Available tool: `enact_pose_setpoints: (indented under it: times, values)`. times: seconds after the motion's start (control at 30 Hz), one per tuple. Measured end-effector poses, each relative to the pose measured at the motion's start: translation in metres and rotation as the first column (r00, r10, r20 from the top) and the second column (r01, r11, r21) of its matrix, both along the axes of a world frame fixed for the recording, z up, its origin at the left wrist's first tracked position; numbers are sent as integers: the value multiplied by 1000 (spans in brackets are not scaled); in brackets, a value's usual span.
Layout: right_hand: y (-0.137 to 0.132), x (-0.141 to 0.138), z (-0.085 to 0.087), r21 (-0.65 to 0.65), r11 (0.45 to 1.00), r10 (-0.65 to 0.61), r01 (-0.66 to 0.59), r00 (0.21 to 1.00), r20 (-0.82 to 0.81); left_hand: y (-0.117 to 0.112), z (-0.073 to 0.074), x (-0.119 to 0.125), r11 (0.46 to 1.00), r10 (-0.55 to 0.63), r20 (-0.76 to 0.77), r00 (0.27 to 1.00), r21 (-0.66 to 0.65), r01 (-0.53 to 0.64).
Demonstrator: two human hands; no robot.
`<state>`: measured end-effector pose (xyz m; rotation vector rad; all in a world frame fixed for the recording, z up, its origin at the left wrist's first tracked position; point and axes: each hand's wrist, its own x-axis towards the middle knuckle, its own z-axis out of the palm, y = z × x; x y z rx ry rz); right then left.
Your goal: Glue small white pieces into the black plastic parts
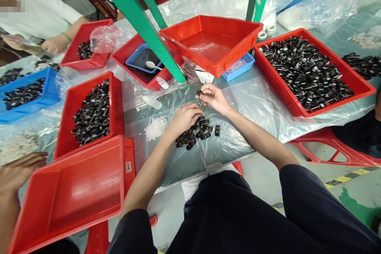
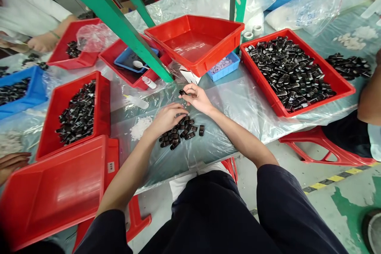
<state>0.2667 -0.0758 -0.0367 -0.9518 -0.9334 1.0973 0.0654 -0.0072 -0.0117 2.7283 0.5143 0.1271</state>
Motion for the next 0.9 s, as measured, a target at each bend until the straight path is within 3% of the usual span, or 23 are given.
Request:
enact_pose_setpoints:
  times: [0.23,0.37,0.47,0.57,0.67,0.9]
  values:
    - [-2,-2,4,-24,1000,11,-11,1000,14,1,-5,12,999,-46,28,999,7,46]
    - [-2,-2,3,-14,1000,7,-6,997,79,-5,-4,9,1000,16,65,998,-7,-15]
    - [-4,-3,2,-13,1000,4,-2,986,167,-7,-1,-5,987,129,232,964,-127,-101]
    - [-7,-7,1,-8,999,45,-44,968,246,-6,-2,-21,927,327,435,839,-320,-195]
    - [-11,-12,1,-23,992,123,-122,944,307,-4,-9,-29,847,460,485,744,-492,-203]
    - [-18,-15,4,-64,983,183,-172,918,353,-8,-19,-34,752,508,436,743,-645,-136]
